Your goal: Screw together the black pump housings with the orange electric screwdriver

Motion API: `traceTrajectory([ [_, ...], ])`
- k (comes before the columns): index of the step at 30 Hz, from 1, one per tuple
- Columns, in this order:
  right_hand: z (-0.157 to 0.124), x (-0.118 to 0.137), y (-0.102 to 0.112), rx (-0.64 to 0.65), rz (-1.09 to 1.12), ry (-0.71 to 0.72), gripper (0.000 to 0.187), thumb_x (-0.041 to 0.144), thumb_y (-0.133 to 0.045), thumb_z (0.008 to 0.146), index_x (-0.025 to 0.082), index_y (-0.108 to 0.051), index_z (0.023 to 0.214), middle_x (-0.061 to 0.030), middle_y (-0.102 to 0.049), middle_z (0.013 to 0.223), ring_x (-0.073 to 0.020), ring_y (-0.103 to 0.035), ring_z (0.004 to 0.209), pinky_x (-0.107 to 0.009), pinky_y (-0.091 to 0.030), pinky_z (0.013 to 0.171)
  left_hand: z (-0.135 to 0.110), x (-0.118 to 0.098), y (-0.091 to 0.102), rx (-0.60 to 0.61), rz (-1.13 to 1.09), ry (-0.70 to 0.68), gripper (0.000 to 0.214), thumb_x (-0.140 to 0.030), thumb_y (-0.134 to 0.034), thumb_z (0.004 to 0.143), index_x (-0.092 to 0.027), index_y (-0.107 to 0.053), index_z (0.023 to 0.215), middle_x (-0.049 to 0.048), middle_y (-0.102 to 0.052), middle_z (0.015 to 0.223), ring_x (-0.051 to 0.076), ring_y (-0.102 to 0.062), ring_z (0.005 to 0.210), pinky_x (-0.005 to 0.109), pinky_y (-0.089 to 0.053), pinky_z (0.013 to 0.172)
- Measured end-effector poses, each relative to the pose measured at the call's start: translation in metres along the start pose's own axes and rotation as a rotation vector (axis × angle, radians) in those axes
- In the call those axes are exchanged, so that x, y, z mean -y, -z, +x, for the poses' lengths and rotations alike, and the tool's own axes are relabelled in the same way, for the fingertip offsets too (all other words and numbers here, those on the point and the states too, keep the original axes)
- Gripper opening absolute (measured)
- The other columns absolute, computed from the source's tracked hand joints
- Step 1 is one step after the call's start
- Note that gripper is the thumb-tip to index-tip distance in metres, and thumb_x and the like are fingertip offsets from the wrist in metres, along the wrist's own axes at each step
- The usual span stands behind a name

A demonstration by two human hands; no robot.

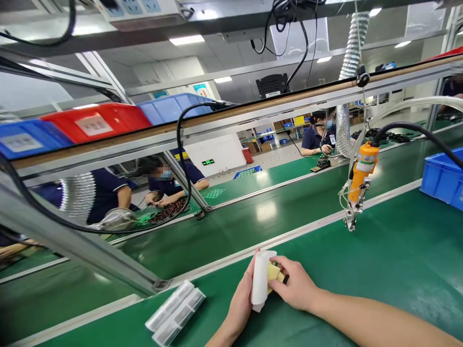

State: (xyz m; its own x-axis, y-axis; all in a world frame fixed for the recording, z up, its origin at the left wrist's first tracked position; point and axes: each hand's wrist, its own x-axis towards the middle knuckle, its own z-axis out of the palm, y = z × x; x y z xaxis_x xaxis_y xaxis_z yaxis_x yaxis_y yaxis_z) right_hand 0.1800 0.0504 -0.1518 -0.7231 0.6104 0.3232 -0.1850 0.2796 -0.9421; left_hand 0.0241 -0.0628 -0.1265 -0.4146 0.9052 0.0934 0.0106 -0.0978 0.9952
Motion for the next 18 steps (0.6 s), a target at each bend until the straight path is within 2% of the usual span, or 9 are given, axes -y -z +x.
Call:
traceTrajectory([
  [1, 0.000, 0.000, -0.001, -0.016, -0.002, -0.013, 0.048, 0.028, -0.072, 0.085, 0.022, -0.063, 0.132, -0.0023, -0.068, 0.087, -0.0183, -0.063, 0.073, -0.027, -0.050, 0.065, -0.002, 0.000, -0.001, 0.044, -0.002, -0.015, 0.085, -0.079, -0.056, 0.090, -0.028, -0.049, 0.157, 0.0090, -0.050, 0.161, 0.036, -0.040, 0.151, 0.043, -0.035, 0.124],
  [3, 0.000, 0.001, -0.002, -0.046, -0.003, -0.048, 0.044, 0.031, -0.072, 0.085, 0.020, -0.063, 0.127, 0.0023, -0.062, 0.072, -0.0153, -0.059, 0.059, -0.024, -0.045, 0.055, -0.004, 0.001, -0.003, 0.143, -0.015, -0.017, 0.097, -0.078, -0.074, 0.077, -0.023, -0.052, 0.154, 0.0146, -0.054, 0.156, 0.041, -0.048, 0.144, 0.047, -0.040, 0.120],
  [5, 0.002, 0.000, -0.003, -0.052, -0.001, -0.082, 0.041, 0.037, -0.071, 0.088, 0.018, -0.064, 0.124, 0.0039, -0.059, 0.065, -0.0141, -0.056, 0.051, -0.023, -0.043, 0.049, -0.003, 0.003, -0.007, 0.193, -0.023, 0.057, 0.104, -0.062, -0.094, 0.061, -0.021, -0.057, 0.149, 0.0170, -0.065, 0.142, 0.041, -0.062, 0.125, 0.045, -0.053, 0.106],
  [7, 0.005, -0.001, -0.001, -0.024, -0.004, -0.095, 0.045, 0.044, -0.066, 0.093, 0.018, -0.065, 0.130, 0.0029, -0.061, 0.065, -0.0134, -0.054, 0.048, -0.024, -0.041, 0.047, -0.001, 0.006, -0.012, 0.113, -0.053, 0.183, 0.090, -0.046, -0.100, 0.058, -0.017, -0.066, 0.136, 0.0157, -0.075, 0.122, 0.033, -0.072, 0.102, 0.037, -0.059, 0.086],
  [10, 0.009, -0.002, 0.006, -0.039, -0.063, -0.056, 0.044, 0.049, -0.056, 0.100, 0.020, -0.071, 0.129, -0.0028, -0.064, 0.083, -0.0143, -0.057, 0.063, -0.026, -0.048, 0.060, 0.006, 0.011, -0.016, -0.070, -0.137, 0.298, 0.060, -0.048, -0.093, 0.069, -0.013, -0.073, 0.114, 0.0134, -0.079, 0.098, 0.027, -0.073, 0.083, 0.031, -0.058, 0.070],
  [12, 0.012, -0.004, 0.012, -0.090, -0.130, -0.025, 0.043, 0.044, -0.061, 0.098, 0.022, -0.070, 0.134, -0.0068, -0.062, 0.104, -0.0162, -0.059, 0.080, -0.030, -0.051, 0.076, 0.009, 0.014, -0.015, -0.123, -0.170, 0.311, 0.058, -0.050, -0.092, 0.070, -0.014, -0.073, 0.110, 0.0119, -0.079, 0.093, 0.027, -0.073, 0.083, 0.031, -0.058, 0.068],
  [14, 0.014, -0.007, 0.017, -0.109, -0.182, -0.017, 0.048, 0.037, -0.069, 0.091, 0.023, -0.067, 0.137, -0.0085, -0.059, 0.115, -0.0174, -0.058, 0.086, -0.033, -0.051, 0.084, 0.011, 0.015, -0.013, -0.159, -0.201, 0.313, 0.055, -0.048, -0.093, 0.068, -0.015, -0.073, 0.107, 0.0103, -0.079, 0.090, 0.029, -0.075, 0.086, 0.032, -0.059, 0.069],
  [16, 0.015, -0.009, 0.020, -0.089, -0.207, -0.020, 0.044, 0.035, -0.073, 0.088, 0.022, -0.071, 0.130, -0.0078, -0.060, 0.112, -0.0170, -0.058, 0.084, -0.033, -0.051, 0.081, 0.013, 0.015, -0.011, -0.195, -0.227, 0.307, 0.050, -0.043, -0.093, 0.067, -0.016, -0.072, 0.103, 0.0090, -0.079, 0.088, 0.030, -0.076, 0.088, 0.033, -0.061, 0.069],
  [18, 0.015, -0.010, 0.022, -0.051, -0.213, -0.006, 0.032, 0.034, -0.074, 0.088, 0.022, -0.076, 0.117, -0.0066, -0.062, 0.108, -0.0172, -0.058, 0.084, -0.031, -0.050, 0.077, 0.016, 0.016, -0.008, -0.245, -0.252, 0.295, 0.043, -0.036, -0.091, 0.069, -0.017, -0.071, 0.102, 0.0083, -0.079, 0.089, 0.031, -0.076, 0.090, 0.033, -0.062, 0.070],
])
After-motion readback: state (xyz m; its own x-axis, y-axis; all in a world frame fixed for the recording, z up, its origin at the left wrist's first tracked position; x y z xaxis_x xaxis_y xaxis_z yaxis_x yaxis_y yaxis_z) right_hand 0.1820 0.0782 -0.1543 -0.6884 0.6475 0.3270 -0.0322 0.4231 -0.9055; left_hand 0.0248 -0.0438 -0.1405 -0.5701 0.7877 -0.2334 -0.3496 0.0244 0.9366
